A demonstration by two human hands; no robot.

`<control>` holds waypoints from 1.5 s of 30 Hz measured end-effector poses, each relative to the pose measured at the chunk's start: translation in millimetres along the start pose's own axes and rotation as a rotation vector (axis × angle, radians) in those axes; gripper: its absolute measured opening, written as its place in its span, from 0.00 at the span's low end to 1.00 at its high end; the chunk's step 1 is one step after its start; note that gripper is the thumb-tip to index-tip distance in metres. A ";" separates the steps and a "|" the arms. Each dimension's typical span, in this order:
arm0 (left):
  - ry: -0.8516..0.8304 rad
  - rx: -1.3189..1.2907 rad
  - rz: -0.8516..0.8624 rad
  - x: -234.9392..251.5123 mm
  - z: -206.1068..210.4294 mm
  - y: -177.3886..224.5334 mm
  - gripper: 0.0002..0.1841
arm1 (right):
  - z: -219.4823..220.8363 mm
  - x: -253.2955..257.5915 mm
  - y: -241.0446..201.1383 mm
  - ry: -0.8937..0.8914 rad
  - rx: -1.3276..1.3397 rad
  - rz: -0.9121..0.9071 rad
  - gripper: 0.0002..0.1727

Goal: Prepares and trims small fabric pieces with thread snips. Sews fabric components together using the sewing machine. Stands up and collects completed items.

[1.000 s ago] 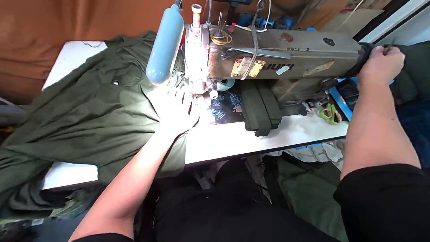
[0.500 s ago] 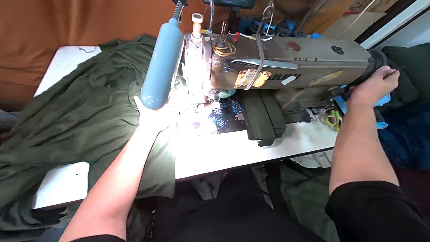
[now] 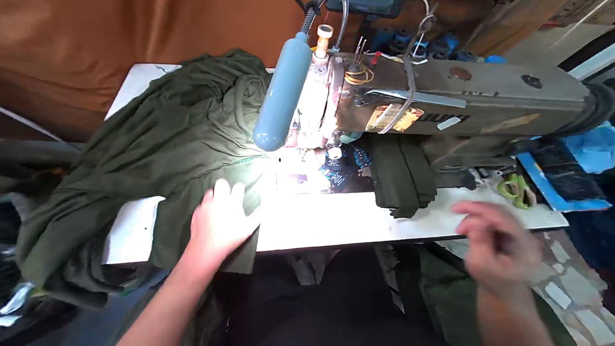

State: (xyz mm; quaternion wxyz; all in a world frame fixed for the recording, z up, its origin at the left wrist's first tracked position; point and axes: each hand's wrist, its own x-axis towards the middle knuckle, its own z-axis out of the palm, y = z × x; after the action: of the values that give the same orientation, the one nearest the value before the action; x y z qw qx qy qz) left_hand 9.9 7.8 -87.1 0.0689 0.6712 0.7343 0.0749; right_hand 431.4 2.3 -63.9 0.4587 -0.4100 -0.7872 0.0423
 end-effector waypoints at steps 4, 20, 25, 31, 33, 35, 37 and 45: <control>-0.063 -0.253 -0.158 -6.9 -10.5 -28.6 0.13 | 53.7 -11.8 -16.3 -0.198 0.121 -0.009 0.21; 0.146 -0.038 -0.487 133.3 -7.7 -126.1 0.49 | 135.4 -28.5 -11.4 -0.145 -0.320 -0.068 0.17; 0.155 -0.023 -0.462 194.0 -12.0 -137.2 0.50 | 140.5 -31.4 -7.3 -0.111 -0.367 -0.097 0.17; 0.267 -0.130 -0.302 183.3 -9.7 -130.8 0.45 | 138.7 -31.0 -13.9 -0.134 -0.359 -0.080 0.17; 0.303 -0.146 -0.164 155.1 -9.6 -114.2 0.41 | 137.9 -30.3 -15.4 -0.140 -0.341 -0.077 0.16; 0.293 -0.181 -0.058 117.3 -6.5 -99.4 0.36 | 136.9 -30.7 -15.6 -0.146 -0.315 -0.073 0.16; 0.297 -0.222 0.036 68.8 -5.2 -96.4 0.31 | 137.5 -33.0 -14.1 -0.145 -0.291 -0.071 0.15; 0.382 -0.282 -0.382 -196.7 9.1 -144.6 0.25 | 127.5 -34.7 -13.1 -0.277 -0.238 -0.043 0.13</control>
State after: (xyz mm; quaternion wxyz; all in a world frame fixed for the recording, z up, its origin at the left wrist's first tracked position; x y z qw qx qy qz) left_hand -111.7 -200.7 -125.1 0.0350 0.4784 0.8293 0.2868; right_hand 335.4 9.4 -155.3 0.2949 -0.4348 -0.8509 -0.0050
